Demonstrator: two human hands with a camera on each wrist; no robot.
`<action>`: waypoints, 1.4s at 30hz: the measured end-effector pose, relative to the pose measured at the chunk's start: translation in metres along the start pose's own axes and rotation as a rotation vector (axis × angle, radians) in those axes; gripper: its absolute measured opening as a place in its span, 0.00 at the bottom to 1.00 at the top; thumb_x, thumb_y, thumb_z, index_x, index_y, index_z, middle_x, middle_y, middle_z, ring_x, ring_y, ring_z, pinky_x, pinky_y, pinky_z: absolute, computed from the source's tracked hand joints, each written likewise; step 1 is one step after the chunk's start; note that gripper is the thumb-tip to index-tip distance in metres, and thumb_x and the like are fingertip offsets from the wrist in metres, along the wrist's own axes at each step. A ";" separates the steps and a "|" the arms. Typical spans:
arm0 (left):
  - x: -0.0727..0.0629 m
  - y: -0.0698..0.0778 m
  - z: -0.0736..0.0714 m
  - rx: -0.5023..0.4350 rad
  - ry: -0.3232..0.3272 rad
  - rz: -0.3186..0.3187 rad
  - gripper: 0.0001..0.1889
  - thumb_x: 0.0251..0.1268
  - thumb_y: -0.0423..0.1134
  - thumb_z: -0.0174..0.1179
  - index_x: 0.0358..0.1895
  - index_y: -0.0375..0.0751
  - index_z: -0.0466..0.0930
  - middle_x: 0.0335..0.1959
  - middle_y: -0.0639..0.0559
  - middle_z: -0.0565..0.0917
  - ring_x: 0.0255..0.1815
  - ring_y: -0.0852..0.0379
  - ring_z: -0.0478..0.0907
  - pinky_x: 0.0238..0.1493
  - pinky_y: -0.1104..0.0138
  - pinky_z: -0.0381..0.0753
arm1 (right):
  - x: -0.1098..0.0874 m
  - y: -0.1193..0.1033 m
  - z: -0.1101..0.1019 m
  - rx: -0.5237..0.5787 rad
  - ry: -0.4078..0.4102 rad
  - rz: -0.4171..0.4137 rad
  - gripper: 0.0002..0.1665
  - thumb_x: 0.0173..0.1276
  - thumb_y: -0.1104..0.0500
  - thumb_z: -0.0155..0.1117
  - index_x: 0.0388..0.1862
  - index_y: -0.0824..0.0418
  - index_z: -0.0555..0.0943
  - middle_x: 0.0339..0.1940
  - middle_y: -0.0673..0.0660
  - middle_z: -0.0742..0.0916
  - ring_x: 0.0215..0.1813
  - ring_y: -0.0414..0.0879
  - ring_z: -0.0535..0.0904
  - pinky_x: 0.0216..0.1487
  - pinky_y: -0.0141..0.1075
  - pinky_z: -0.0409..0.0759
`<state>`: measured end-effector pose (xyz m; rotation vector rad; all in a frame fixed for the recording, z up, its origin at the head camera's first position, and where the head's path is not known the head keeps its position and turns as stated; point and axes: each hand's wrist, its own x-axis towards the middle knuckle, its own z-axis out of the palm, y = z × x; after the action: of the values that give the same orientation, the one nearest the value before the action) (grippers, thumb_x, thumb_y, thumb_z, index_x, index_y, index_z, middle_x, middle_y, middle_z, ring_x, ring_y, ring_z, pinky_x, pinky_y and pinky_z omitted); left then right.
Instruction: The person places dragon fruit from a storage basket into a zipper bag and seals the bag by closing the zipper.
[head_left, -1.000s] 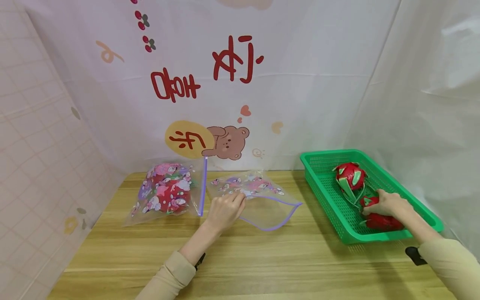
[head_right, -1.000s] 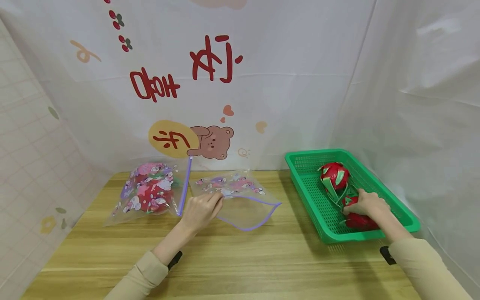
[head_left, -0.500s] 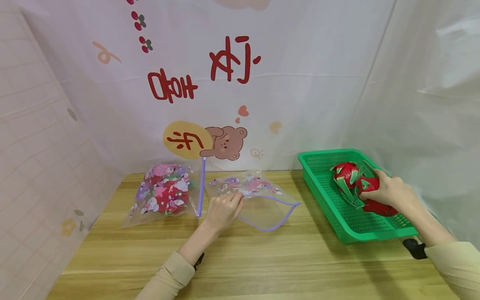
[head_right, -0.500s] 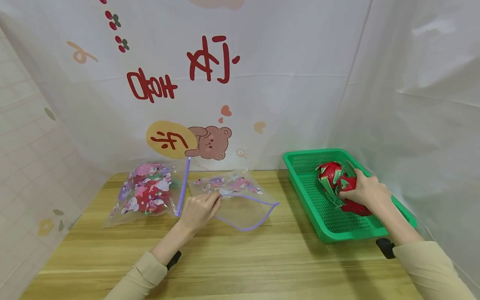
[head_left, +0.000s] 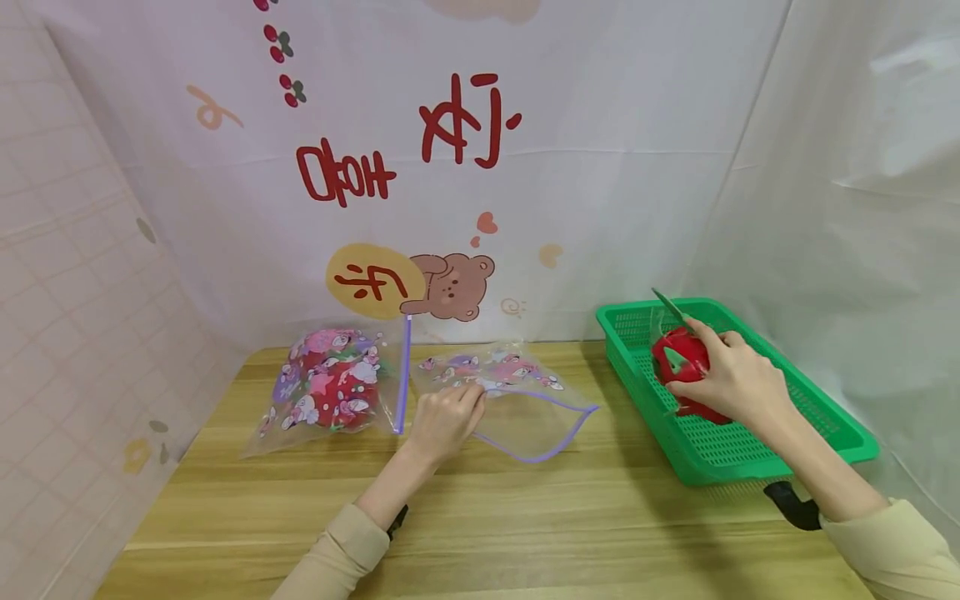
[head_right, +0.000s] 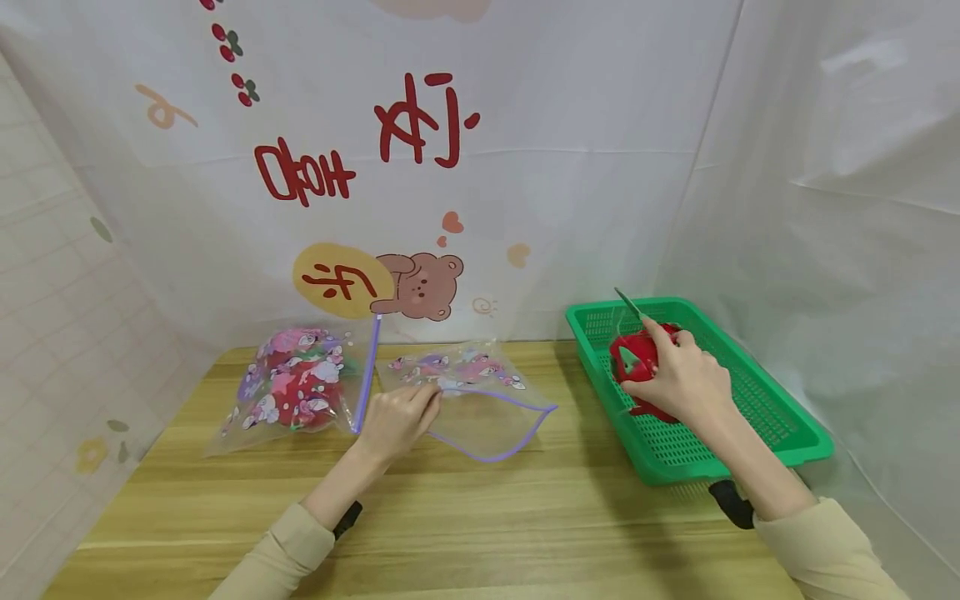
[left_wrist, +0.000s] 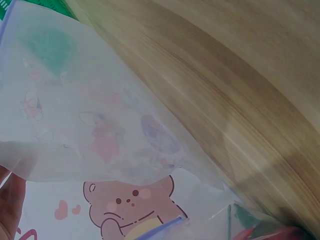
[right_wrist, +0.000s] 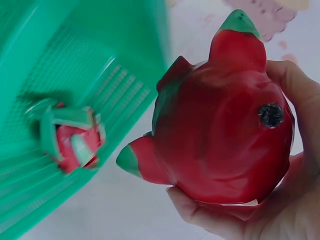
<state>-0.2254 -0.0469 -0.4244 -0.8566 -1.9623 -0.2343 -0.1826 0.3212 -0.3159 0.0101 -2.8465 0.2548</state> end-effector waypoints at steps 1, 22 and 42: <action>0.000 0.000 0.000 -0.002 0.000 -0.001 0.03 0.52 0.33 0.64 0.27 0.41 0.80 0.17 0.56 0.83 0.09 0.66 0.67 0.11 0.83 0.51 | -0.002 -0.005 0.000 0.001 0.008 -0.017 0.56 0.48 0.43 0.72 0.73 0.53 0.57 0.52 0.73 0.73 0.35 0.62 0.78 0.19 0.42 0.74; 0.002 -0.008 0.000 0.003 0.023 -0.029 0.02 0.52 0.31 0.64 0.27 0.40 0.80 0.14 0.56 0.80 0.09 0.67 0.62 0.11 0.82 0.50 | -0.049 -0.069 0.024 0.063 0.184 -0.468 0.53 0.34 0.43 0.79 0.65 0.45 0.70 0.52 0.53 0.80 0.41 0.46 0.81 0.24 0.35 0.79; 0.011 -0.012 -0.004 0.018 0.064 -0.090 0.02 0.54 0.32 0.63 0.27 0.40 0.80 0.15 0.54 0.82 0.10 0.65 0.70 0.10 0.80 0.56 | -0.072 -0.092 0.051 0.082 0.130 -0.622 0.54 0.28 0.44 0.79 0.63 0.41 0.72 0.54 0.49 0.81 0.45 0.43 0.80 0.25 0.27 0.76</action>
<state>-0.2338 -0.0529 -0.4111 -0.7415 -1.9418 -0.2924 -0.1245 0.2205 -0.3681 0.8412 -2.5453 0.2221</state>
